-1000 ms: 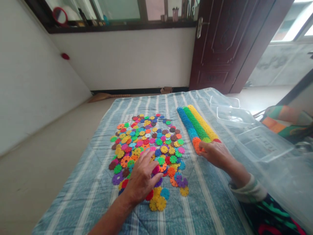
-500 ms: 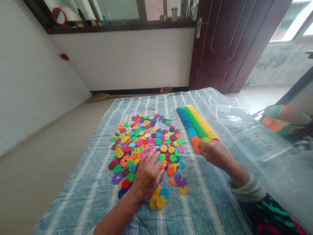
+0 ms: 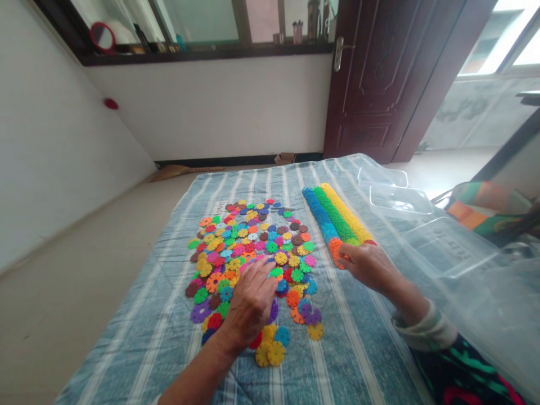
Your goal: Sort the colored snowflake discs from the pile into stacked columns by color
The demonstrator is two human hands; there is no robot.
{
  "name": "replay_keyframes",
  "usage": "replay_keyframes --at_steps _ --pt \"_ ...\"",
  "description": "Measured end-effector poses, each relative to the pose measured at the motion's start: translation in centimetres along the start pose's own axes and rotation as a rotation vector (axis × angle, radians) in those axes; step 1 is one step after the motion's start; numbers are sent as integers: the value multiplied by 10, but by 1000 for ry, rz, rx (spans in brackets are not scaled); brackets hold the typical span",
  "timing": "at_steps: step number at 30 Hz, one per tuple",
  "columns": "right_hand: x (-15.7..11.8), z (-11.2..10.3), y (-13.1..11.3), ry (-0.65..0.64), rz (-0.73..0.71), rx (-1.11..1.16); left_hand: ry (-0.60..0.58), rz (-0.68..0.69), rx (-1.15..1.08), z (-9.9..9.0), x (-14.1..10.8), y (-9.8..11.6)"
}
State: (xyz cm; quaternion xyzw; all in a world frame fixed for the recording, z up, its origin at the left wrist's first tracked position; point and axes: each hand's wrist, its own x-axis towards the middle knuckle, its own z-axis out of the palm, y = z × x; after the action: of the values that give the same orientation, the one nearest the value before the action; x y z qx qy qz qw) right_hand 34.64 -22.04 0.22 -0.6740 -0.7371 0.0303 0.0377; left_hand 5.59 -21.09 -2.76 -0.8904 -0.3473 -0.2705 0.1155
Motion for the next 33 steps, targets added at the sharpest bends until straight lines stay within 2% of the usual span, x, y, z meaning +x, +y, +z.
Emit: replay_keyframes --at_steps 4,7,12,16,18,21,27,33 --pt "0 0 -2 34 -8 56 95 -115 -56 -8 11 -13" --pt "-2 1 -5 54 -30 178 113 -225 -183 -12 19 -12" --pt "-5 7 -20 45 -132 501 39 -299 -426 -10 31 15" --pt "-5 12 -32 43 -274 745 8 -233 -542 -4 45 40" --pt "-4 11 -31 44 -312 796 18 -184 -562 0 50 47" --pt "-1 4 -15 36 -290 755 56 -135 -522 7 54 48" --pt "6 -5 27 94 -17 549 103 -88 -338 9 42 30" --pt "9 -2 25 -15 -30 384 95 -80 -253 2 25 13"
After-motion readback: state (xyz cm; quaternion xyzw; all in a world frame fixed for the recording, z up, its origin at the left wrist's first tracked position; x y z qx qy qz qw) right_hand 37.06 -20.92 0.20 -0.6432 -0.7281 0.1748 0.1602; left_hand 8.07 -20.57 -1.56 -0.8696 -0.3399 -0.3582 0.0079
